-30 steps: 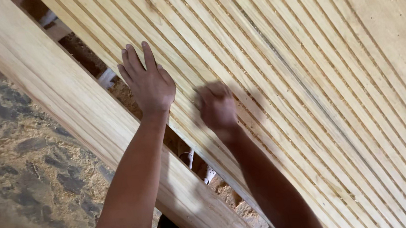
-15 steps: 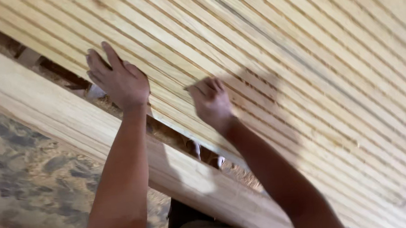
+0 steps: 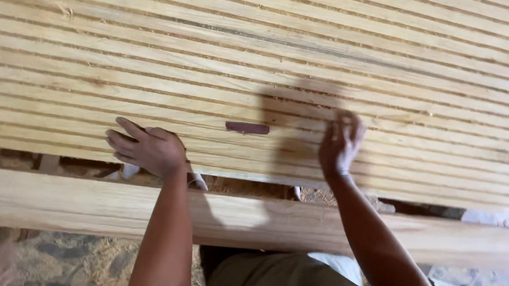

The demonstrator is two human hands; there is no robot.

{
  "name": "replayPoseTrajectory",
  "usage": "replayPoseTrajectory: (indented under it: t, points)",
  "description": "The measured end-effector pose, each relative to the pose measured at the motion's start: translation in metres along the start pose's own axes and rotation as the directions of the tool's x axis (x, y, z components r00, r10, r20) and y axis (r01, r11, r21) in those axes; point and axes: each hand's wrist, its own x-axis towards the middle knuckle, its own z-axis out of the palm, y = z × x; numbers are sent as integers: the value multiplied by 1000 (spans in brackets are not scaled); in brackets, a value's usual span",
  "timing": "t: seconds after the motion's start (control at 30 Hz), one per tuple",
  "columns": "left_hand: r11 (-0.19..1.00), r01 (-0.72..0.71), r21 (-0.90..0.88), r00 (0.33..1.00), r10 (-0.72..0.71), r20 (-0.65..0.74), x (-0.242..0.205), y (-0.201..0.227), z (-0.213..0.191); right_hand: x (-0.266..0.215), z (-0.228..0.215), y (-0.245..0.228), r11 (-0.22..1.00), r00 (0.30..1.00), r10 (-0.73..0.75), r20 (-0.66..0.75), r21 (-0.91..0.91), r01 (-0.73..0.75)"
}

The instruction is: The person sands a large wooden board with a sanding block, moving it back and forth along the grain. The person uses both hands to apply pressure and maintain control of the sanding block.

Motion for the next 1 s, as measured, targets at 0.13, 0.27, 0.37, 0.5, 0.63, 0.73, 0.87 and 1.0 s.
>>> replayPoseTrajectory:
  t: [0.13,0.27,0.37,0.5,0.63,0.73,0.87,1.0]
  points:
    - [1000,-6,12,1000,6,27,2,-13,5,-23,-13,-4,875,932,356,60,-372,-310]
    - [998,-47,29,998,47,31,5,-16,13,-24,-13,-20,817,848,520,102,-350,-459]
    - [985,-44,-170,999,43,-7,0,-21,-4,-28,-22,-25,794,821,558,119,-365,-486]
    - [716,-611,-336,791,538,-293,-7,13,-22,-21,-21,-15,835,859,507,76,-290,-467]
    - [236,-786,-571,349,932,-95,-29,74,-34,-26,-15,-10,808,835,545,72,-312,-500]
    - [149,-829,-539,186,982,-15,-34,105,-41,-28,-16,-5,819,850,524,56,-308,-484]
    - [88,-772,-629,52,996,76,-15,102,-35,-31,-14,-4,817,855,515,60,-337,-468]
    - [-19,-731,-682,-86,994,65,23,79,-24,-28,-12,-3,785,828,555,85,-382,-487]
